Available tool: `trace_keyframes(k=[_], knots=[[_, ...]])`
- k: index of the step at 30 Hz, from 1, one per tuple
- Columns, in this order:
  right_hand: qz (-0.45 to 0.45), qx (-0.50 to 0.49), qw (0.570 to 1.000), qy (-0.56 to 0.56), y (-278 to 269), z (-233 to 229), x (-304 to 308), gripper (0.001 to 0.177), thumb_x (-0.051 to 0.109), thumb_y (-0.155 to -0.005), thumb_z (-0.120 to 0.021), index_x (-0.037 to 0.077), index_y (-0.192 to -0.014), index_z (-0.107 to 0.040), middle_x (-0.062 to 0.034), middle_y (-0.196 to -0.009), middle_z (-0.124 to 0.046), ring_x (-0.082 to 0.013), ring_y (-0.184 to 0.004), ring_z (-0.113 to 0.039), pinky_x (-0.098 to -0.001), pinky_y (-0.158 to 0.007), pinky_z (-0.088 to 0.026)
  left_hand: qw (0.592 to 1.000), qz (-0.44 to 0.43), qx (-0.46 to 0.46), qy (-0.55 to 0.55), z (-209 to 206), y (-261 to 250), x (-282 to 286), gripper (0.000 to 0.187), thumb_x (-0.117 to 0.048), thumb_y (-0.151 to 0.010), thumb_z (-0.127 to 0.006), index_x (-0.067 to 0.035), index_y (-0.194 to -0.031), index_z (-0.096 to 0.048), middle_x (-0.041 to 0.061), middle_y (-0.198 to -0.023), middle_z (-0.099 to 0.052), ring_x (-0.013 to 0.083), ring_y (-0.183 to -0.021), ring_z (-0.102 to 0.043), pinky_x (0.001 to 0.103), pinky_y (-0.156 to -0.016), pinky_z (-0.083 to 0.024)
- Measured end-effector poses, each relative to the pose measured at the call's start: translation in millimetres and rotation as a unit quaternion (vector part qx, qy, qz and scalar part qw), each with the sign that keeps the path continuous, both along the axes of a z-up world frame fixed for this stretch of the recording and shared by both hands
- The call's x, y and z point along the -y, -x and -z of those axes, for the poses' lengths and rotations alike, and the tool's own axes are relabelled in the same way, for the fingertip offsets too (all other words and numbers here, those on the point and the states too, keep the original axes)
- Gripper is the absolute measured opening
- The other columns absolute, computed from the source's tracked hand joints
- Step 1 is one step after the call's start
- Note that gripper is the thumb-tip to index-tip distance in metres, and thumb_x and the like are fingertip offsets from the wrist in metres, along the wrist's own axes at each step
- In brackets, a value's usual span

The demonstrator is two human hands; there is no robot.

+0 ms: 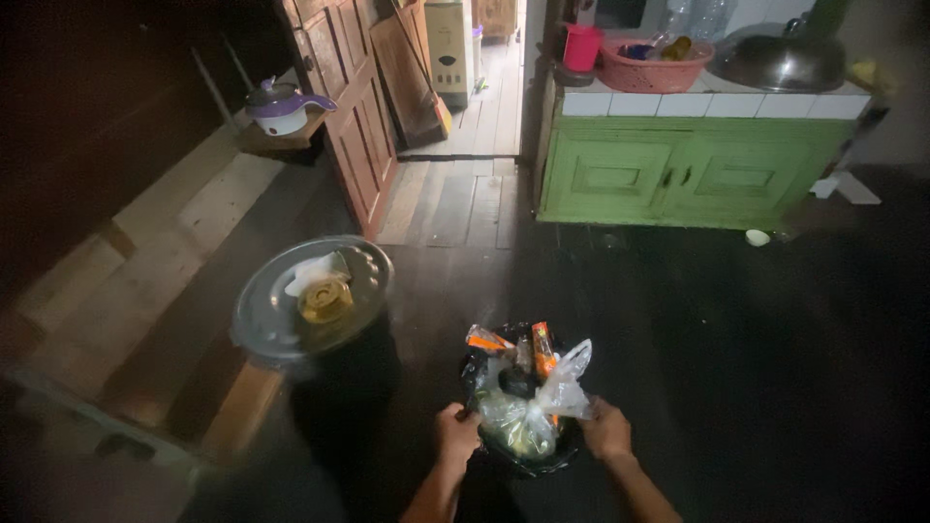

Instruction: The person carries a small woven basket containing a plastic bag of trash through a hallway and into a kitchen area, then onto a wooden porch. They remove the bag from the basket, tie it shut, and place it into a larger trash bin.

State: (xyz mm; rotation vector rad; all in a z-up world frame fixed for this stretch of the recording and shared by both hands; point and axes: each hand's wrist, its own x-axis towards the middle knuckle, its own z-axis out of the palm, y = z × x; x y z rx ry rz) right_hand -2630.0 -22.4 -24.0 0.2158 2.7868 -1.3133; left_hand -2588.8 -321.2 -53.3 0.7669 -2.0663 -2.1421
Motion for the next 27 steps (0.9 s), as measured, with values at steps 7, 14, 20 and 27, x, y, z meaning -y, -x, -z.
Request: trace_keyframes(k=[7, 14, 20, 27], knots=[[-0.02, 0.036, 0.998, -0.04, 124.1, 8.0, 17.2, 0.033, 0.028, -0.089, -0.071, 0.007, -0.114, -0.072, -0.0149, -0.108, -0.077, -0.0304, -0.102, -0.075, -0.0403, -0.089, -0.057, 1.0, -0.013, 0.005, 0.001, 3.8, 118.0, 16.1, 0.009, -0.005, -0.082, -0.073, 0.0, -0.081, -0.066, 0.007, -0.066, -0.064, 0.0167, -0.049, -0.056, 0.034, -0.044, -0.043], [-0.033, 0.115, 0.991, -0.067, 268.8, -2.3, 24.1, 0.03, 0.026, -0.092, -0.071, 0.007, -0.115, -0.073, -0.0124, -0.11, -0.077, -0.0261, -0.102, -0.074, -0.039, -0.091, -0.057, 0.994, -0.074, -0.031, 0.078, 7.6, 264.3, 23.8, 0.027, -0.007, -0.074, -0.084, -0.009, -0.092, -0.064, 0.0, -0.08, -0.063, 0.0117, -0.066, -0.06, 0.035, -0.059, -0.05], [-0.014, 0.083, 0.996, -0.037, 362.1, -17.0, 34.9, 0.029, 0.023, -0.092, -0.069, 0.007, -0.116, -0.073, -0.0141, -0.111, -0.078, -0.0253, -0.099, -0.076, -0.0387, -0.09, -0.058, 0.998, 0.011, -0.063, 0.027, 0.2, 367.7, 33.2, 0.023, -0.011, -0.083, -0.074, 0.008, -0.094, -0.066, 0.013, -0.085, -0.067, 0.0216, -0.073, -0.061, 0.04, -0.064, -0.051], [0.053, 0.079, 0.995, -0.012, 439.4, -36.4, 59.0, 0.029, 0.023, -0.094, -0.066, 0.011, -0.12, -0.072, -0.013, -0.114, -0.077, -0.0253, -0.1, -0.076, -0.0391, -0.087, -0.059, 0.994, -0.039, -0.083, 0.062, -1.0, 482.1, 43.6, 0.034, -0.009, -0.079, -0.076, -0.009, -0.106, -0.055, 0.001, -0.085, -0.063, 0.0156, -0.068, -0.062, 0.036, -0.061, -0.054]])
